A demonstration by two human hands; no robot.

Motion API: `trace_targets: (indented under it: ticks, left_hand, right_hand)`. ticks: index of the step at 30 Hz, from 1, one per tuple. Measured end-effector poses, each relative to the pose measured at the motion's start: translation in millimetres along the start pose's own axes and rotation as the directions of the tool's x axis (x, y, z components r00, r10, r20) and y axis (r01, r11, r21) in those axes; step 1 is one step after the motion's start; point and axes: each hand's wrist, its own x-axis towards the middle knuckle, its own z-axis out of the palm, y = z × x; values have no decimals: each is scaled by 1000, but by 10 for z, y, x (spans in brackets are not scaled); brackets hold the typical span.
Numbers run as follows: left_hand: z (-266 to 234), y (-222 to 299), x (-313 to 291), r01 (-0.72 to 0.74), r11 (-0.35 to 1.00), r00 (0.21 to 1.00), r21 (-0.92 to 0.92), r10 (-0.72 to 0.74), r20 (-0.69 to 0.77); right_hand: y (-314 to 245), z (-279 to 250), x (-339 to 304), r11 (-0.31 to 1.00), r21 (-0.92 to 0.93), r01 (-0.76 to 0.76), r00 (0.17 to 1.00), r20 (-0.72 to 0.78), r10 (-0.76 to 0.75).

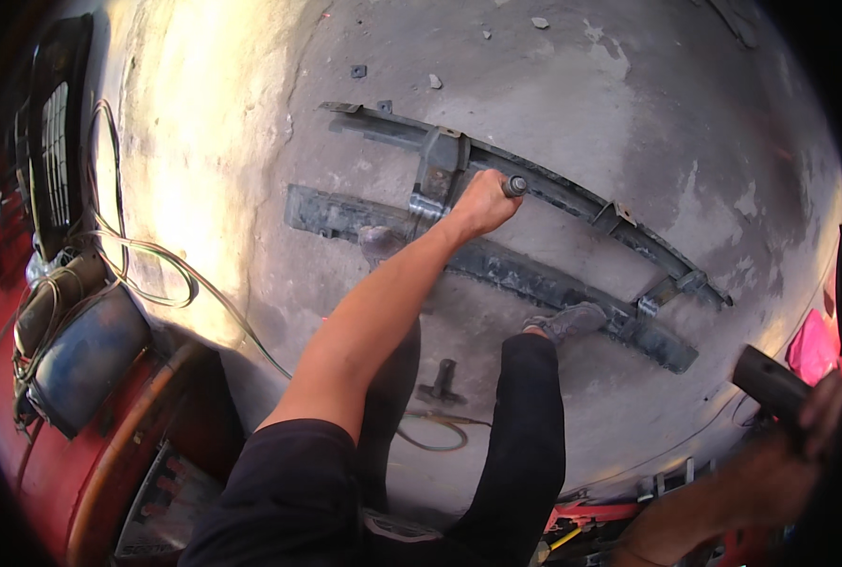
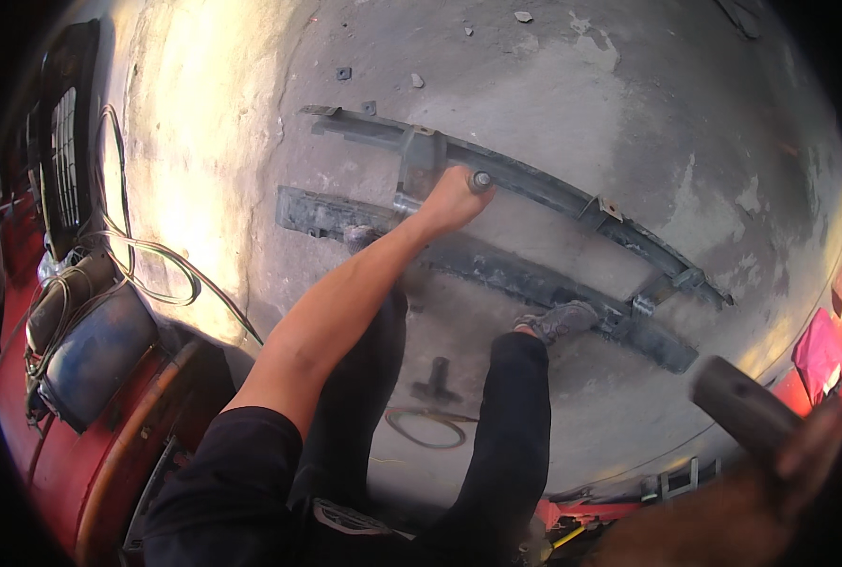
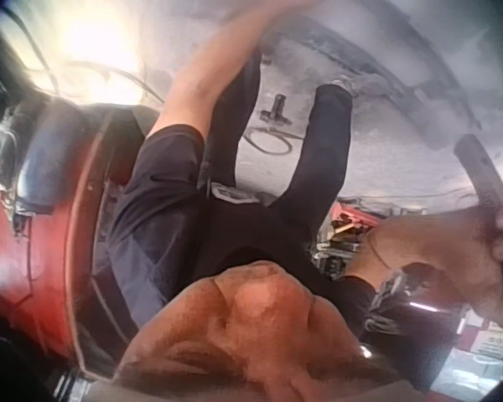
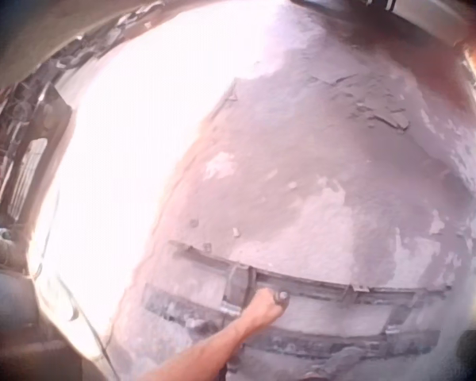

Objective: The person uses a welding torch to join sections of a metal frame on the floor, then uses a hammer and a metal punch to shape and align the welded joints. The person repositions the frame and continues hammering to flatten and align the structure.

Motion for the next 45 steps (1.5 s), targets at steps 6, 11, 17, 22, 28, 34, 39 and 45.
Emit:
trace_targets:
  ticks: [6, 11, 17, 22, 28, 34, 39, 45]
  left_hand:
    - [-327, -35, 99, -12, 998, 996, 59, 17, -88]
    - [-288, 173, -247, 71, 997, 996, 11, -71, -59]
    - [-27, 735, -514, 7, 999, 994, -50, -12, -107]
    - [888, 1013, -583, -49, 980, 998, -194, 41, -45]
    - [2094, 1325, -426, 13, 967, 996, -253, 11, 93]
    - [3115, 1221, -112, 7, 929, 990, -370, 44, 131]
    - [3581, 1209, -23, 105, 927, 977, -360, -28, 212]
    - [3788, 1233, 29, 74, 928, 980, -365, 0, 199]
  right_hand:
    - [1437, 224, -1289, 535, -427, -729, 615, -66, 785]
    - [1228, -107, -1491, 538, -129, -833, 552, -256, 794]
    - [1138, -555, -2342, 451, 125, -884, 399, -304, 865]
    - [1127, -1083, -2981, 294, 219, -930, 181, -422, 888]
    - [1477, -1820, -3214, 226, 259, -939, 79, -477, 875]
    - [1663, -2204, -3372, 179, 255, -950, 52, -436, 898]
    - [1625, -2322, -3516, 207, 264, -942, 86, -407, 910]
    - [1578, -2416, -3386, 261, 178, -949, 151, -470, 870]
